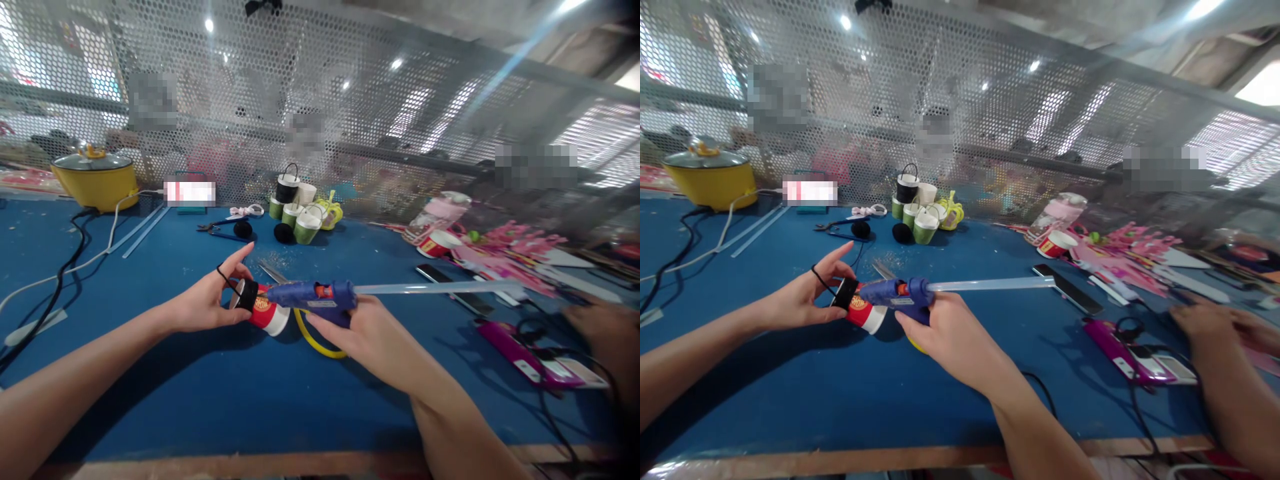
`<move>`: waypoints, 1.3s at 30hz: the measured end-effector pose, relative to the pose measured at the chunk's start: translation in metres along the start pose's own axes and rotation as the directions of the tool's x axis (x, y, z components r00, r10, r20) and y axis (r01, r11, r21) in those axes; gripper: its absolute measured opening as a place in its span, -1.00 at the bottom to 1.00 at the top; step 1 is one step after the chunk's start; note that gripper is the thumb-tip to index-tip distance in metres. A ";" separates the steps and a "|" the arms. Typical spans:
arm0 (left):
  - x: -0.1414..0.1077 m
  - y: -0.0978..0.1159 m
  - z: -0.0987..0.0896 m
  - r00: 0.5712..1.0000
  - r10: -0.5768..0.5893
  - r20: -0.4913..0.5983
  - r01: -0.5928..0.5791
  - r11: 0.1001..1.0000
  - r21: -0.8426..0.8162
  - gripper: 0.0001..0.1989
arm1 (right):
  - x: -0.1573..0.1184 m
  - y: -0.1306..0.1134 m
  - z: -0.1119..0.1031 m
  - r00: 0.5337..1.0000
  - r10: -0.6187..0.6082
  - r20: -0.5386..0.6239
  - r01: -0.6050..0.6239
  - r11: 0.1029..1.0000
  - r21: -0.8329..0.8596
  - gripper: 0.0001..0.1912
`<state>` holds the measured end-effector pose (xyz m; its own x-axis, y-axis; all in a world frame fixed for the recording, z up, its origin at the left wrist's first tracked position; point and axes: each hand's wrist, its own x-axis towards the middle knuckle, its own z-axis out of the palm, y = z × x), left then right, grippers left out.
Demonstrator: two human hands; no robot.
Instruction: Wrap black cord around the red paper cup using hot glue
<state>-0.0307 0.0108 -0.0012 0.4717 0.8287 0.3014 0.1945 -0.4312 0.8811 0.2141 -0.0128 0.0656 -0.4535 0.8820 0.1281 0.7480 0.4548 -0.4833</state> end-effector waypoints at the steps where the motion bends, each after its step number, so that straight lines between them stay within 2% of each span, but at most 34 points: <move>1: 0.000 0.000 0.000 1.000 0.001 0.001 -0.001 1.000 0.000 -0.06 | 0.000 -0.001 0.000 1.000 0.004 0.008 -0.004 1.000 -0.003 -0.71; 8: 0.000 -0.004 -0.001 0.998 0.056 -0.005 -0.055 0.996 0.072 -0.05 | 0.005 -0.002 -0.001 0.997 0.032 -0.072 -0.034 0.999 -0.019 -0.79; 12: 0.000 -0.005 -0.002 0.998 0.069 0.009 -0.069 0.994 0.085 -0.06 | 0.008 -0.001 0.000 0.996 0.060 -0.068 -0.063 0.997 -0.037 -0.78; 16: 0.001 -0.005 -0.002 0.998 0.067 0.004 -0.067 0.995 0.077 -0.05 | 0.005 -0.002 -0.001 0.998 0.026 -0.064 -0.027 0.999 -0.018 -0.80; 20: 0.001 -0.004 0.000 0.999 0.026 -0.022 -0.026 0.999 0.021 -0.05 | 0.000 -0.001 0.000 0.999 -0.019 -0.042 0.019 1.000 -0.007 -0.78; 28: 0.002 -0.003 0.002 0.997 -0.044 -0.060 0.040 0.997 -0.065 -0.05 | -0.004 -0.006 0.001 0.999 -0.032 0.025 0.032 0.999 0.000 -0.75; 31: 0.003 -0.003 0.002 0.996 -0.048 -0.075 0.044 0.998 -0.055 -0.04 | -0.005 -0.007 0.001 0.998 -0.048 0.029 0.047 0.999 0.024 -0.76; 35: 0.002 -0.002 0.002 0.996 -0.040 -0.074 0.036 0.998 -0.058 -0.04 | -0.006 -0.002 0.002 0.998 -0.058 0.006 0.058 0.998 -0.025 -0.70; 39: 0.002 -0.001 0.001 0.999 -0.003 -0.043 0.002 0.999 -0.037 -0.03 | -0.002 0.000 0.001 1.000 -0.031 -0.001 0.031 0.999 -0.027 -0.71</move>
<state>-0.0285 0.0126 -0.0016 0.4332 0.8448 0.3141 0.1633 -0.4163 0.8945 0.2145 -0.0148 0.0646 -0.4763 0.8675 0.1438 0.7462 0.4853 -0.4557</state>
